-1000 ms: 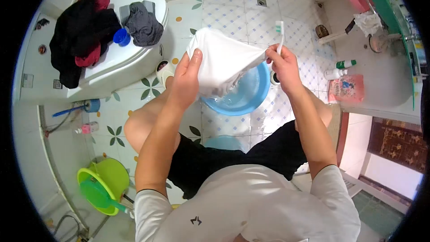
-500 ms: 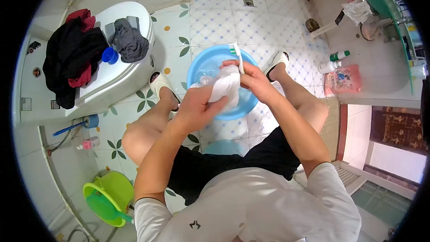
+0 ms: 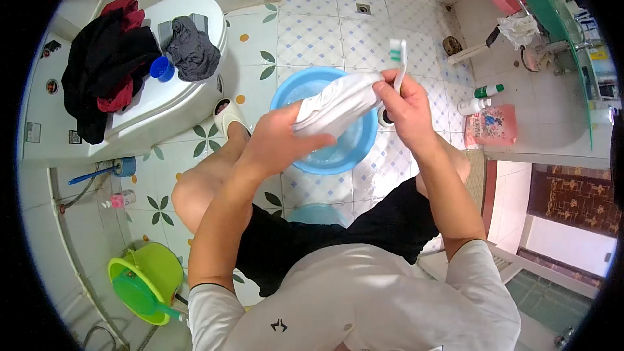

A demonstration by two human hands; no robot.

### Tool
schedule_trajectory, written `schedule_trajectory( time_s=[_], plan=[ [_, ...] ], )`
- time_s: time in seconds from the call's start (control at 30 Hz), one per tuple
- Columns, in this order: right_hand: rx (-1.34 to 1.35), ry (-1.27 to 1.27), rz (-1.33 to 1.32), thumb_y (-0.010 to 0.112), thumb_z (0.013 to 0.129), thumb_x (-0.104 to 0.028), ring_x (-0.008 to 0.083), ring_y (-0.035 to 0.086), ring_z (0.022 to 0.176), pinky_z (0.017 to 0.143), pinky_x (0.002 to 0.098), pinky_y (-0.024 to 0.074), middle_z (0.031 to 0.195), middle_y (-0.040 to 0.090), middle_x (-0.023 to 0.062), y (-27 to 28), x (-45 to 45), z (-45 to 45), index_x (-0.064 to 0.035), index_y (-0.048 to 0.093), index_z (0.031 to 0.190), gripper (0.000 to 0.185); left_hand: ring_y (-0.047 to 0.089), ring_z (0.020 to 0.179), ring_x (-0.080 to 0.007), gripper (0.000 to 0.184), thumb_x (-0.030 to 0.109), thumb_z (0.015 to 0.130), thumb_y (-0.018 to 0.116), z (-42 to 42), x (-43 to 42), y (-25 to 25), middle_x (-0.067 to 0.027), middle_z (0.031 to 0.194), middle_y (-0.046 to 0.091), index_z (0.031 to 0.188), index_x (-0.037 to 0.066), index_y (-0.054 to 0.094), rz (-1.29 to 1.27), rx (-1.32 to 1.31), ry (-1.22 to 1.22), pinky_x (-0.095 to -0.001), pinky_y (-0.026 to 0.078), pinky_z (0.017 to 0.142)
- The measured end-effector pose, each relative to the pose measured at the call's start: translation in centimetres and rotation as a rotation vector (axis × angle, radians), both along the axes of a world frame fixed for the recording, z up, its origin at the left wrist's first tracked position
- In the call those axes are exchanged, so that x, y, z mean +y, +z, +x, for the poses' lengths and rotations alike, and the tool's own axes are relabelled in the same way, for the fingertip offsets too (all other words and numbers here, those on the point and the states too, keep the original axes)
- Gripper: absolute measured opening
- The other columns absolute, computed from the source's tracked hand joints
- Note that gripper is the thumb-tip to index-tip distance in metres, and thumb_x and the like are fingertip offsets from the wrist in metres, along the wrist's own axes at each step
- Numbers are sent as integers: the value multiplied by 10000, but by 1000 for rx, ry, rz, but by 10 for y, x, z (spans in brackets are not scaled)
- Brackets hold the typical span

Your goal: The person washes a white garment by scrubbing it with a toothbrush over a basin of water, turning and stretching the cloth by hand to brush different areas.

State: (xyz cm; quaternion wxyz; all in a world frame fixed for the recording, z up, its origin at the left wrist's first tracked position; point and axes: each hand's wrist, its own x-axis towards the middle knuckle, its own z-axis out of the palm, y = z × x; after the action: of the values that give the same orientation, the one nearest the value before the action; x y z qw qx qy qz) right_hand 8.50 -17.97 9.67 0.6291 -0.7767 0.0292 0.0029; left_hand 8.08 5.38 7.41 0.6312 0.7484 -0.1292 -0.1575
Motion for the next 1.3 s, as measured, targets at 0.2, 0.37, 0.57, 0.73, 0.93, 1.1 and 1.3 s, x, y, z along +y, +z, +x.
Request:
schedule_trajectory(
  time_s=[0.2, 0.37, 0.57, 0.73, 0.93, 1.1, 1.3],
  plan=[
    [-202, 173, -86, 600, 887, -218, 77, 494, 673, 616, 251, 410, 710, 564, -3, 32, 39, 23, -11, 629, 914, 211, 635, 859, -158, 383, 290, 888, 637, 4, -12, -39, -77, 955, 685, 1168, 31, 602, 442, 89, -209, -313, 489, 769],
    [-159, 233, -62, 600, 851, -273, 119, 516, 629, 599, 289, 427, 669, 576, 44, 15, 60, 63, -6, 642, 881, 272, 583, 995, -163, 505, 353, 936, 556, -4, -10, -22, -94, 1118, 625, 1255, -38, 518, -42, 433, -71, -313, 453, 879],
    [-28, 321, -200, 619, 859, -289, 110, 543, 691, 636, 268, 435, 788, 640, 18, -30, 70, 90, -30, 672, 946, 278, 593, 1043, -234, 511, 272, 904, 590, 1, -1, -34, -108, 1191, 601, 1323, 5, 469, -175, 661, 42, -331, 455, 909],
    [106, 33, 129, 598, 877, -278, 103, 552, 750, 634, 233, 421, 890, 655, 0, -78, 22, 63, -54, 662, 1046, 288, 572, 1127, -299, 488, 193, 914, 531, 10, 9, -36, -184, 1244, 560, 1307, -76, 426, -593, 630, 101, -424, 443, 997],
    [352, 144, 113, 562, 830, -194, 164, 582, 893, 802, 294, 458, 972, 665, 67, -152, 3, -2, -47, 647, 1105, 323, 539, 1176, -306, 472, 202, 918, 486, 19, 12, -40, -183, 1280, 540, 1303, -66, 435, -724, 549, 44, -431, 408, 1034],
    [373, 194, 339, 568, 808, -172, 193, 601, 884, 800, 314, 467, 974, 665, 96, -187, 40, -8, -27, 633, 1136, 364, 525, 1197, -306, 481, 230, 924, 461, 23, 13, -41, -164, 1303, 533, 1316, -47, 435, -773, 537, 34, -434, 386, 1051],
    [194, 64, 113, 584, 849, -211, 178, 585, 776, 724, 332, 467, 854, 658, 93, -187, 27, -11, -16, 647, 1048, 285, 515, 1209, -304, 504, 260, 926, 452, 28, 17, -42, -160, 1320, 526, 1329, -41, 428, -793, 481, 133, -422, 379, 1057]
  ],
)
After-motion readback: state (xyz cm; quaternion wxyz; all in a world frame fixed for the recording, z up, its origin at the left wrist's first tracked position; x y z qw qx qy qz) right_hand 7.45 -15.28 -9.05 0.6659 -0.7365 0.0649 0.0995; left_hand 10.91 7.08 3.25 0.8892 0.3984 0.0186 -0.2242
